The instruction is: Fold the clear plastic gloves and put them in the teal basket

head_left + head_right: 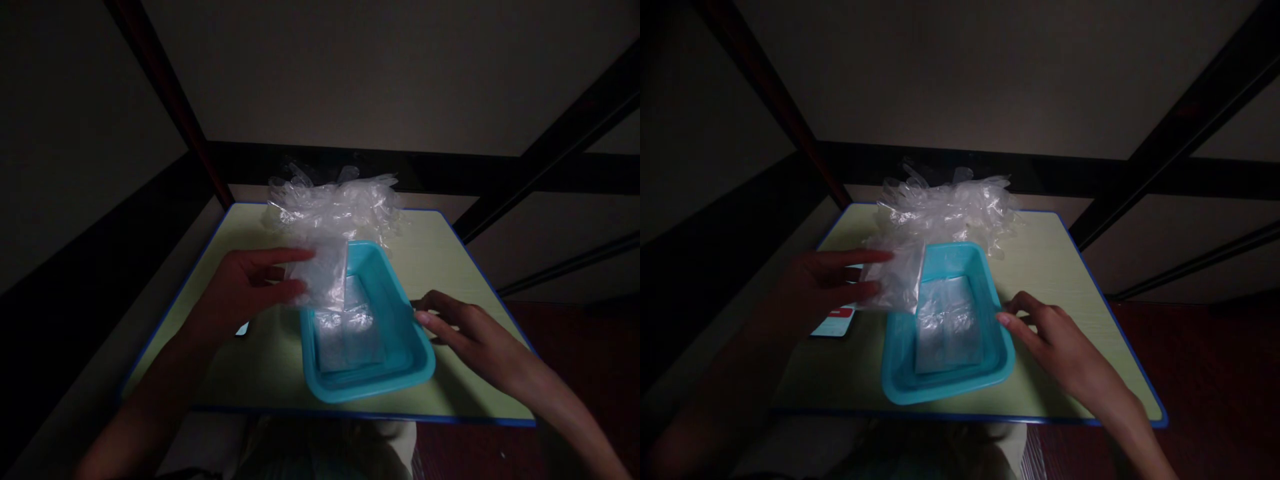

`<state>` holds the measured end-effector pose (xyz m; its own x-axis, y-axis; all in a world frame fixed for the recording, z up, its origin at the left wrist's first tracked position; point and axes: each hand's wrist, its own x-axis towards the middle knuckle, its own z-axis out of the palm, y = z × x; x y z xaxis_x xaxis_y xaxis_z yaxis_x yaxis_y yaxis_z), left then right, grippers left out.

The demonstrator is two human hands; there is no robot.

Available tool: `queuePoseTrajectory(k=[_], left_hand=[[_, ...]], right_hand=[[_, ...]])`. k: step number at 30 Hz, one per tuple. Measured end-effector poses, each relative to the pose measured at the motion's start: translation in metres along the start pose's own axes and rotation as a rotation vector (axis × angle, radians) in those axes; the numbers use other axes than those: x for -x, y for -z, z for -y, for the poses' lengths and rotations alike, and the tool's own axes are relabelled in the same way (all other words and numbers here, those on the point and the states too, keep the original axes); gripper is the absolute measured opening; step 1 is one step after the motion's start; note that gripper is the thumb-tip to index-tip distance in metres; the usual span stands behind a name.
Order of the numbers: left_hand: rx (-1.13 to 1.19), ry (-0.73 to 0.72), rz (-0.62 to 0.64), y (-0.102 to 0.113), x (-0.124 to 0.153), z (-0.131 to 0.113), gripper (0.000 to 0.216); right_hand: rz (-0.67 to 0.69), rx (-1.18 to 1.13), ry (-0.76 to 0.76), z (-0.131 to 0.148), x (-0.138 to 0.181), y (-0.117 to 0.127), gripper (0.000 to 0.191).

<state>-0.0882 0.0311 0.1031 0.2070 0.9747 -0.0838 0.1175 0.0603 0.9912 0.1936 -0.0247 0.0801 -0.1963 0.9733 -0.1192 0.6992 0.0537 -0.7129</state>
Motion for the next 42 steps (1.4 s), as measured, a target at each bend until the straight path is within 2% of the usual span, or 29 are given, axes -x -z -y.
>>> queuePoseTrajectory(k=[3, 4, 6, 8, 11, 13, 15, 18, 23, 30, 34, 38, 42], left_hand=[[-0.099, 0.015, 0.148, -0.004, -0.007, -0.005, 0.035], [-0.134, 0.014, 0.211, -0.005, -0.01, -0.007, 0.034], [-0.19, -0.01, 0.333, -0.01, -0.016, -0.011, 0.033], [-0.244, -0.058, 0.416, -0.014, -0.023, -0.015, 0.031], [-0.34, -0.13, 0.481, -0.021, -0.032, -0.022, 0.029], [-0.37, -0.16, 0.502, -0.024, -0.037, -0.026, 0.028], [-0.35, -0.157, 0.492, -0.025, -0.041, -0.03, 0.028], [-0.247, -0.128, 0.435, -0.025, -0.045, -0.032, 0.032], [-0.161, -0.118, 0.368, -0.025, -0.05, -0.029, 0.034], [-0.273, -0.075, 0.348, -0.033, -0.052, -0.026, 0.026], [-0.281, -0.076, 0.292, -0.034, -0.053, -0.028, 0.022], [-0.353, -0.134, 0.2, -0.033, -0.053, -0.027, 0.025], [-0.493, -0.242, 0.202, -0.033, -0.055, -0.018, 0.034]], right_hand=[[-0.11, -0.101, 0.107, 0.011, -0.014, 0.019, 0.032], [-0.098, -0.146, 0.156, 0.017, -0.02, 0.025, 0.03], [-0.026, -0.232, 0.274, 0.03, -0.034, 0.035, 0.029], [0.09, -0.295, 0.325, 0.044, -0.05, 0.04, 0.038], [0.249, -0.309, 0.362, 0.06, -0.07, 0.039, 0.053], [0.31, -0.277, 0.388, 0.068, -0.08, 0.035, 0.055], [0.302, -0.242, 0.424, 0.073, -0.086, 0.031, 0.055], [0.221, -0.233, 0.469, 0.076, -0.092, 0.028, 0.054], [0.159, -0.277, 0.441, 0.071, -0.093, 0.027, 0.055], [0.159, -0.327, 0.356, 0.053, -0.09, 0.026, 0.055], [0.087, -0.392, 0.315, 0.037, -0.084, 0.031, 0.053], [0.066, -0.45, 0.258, 0.018, -0.075, 0.034, 0.053], [0.074, -0.486, 0.207, 0.002, -0.068, 0.03, 0.054]])
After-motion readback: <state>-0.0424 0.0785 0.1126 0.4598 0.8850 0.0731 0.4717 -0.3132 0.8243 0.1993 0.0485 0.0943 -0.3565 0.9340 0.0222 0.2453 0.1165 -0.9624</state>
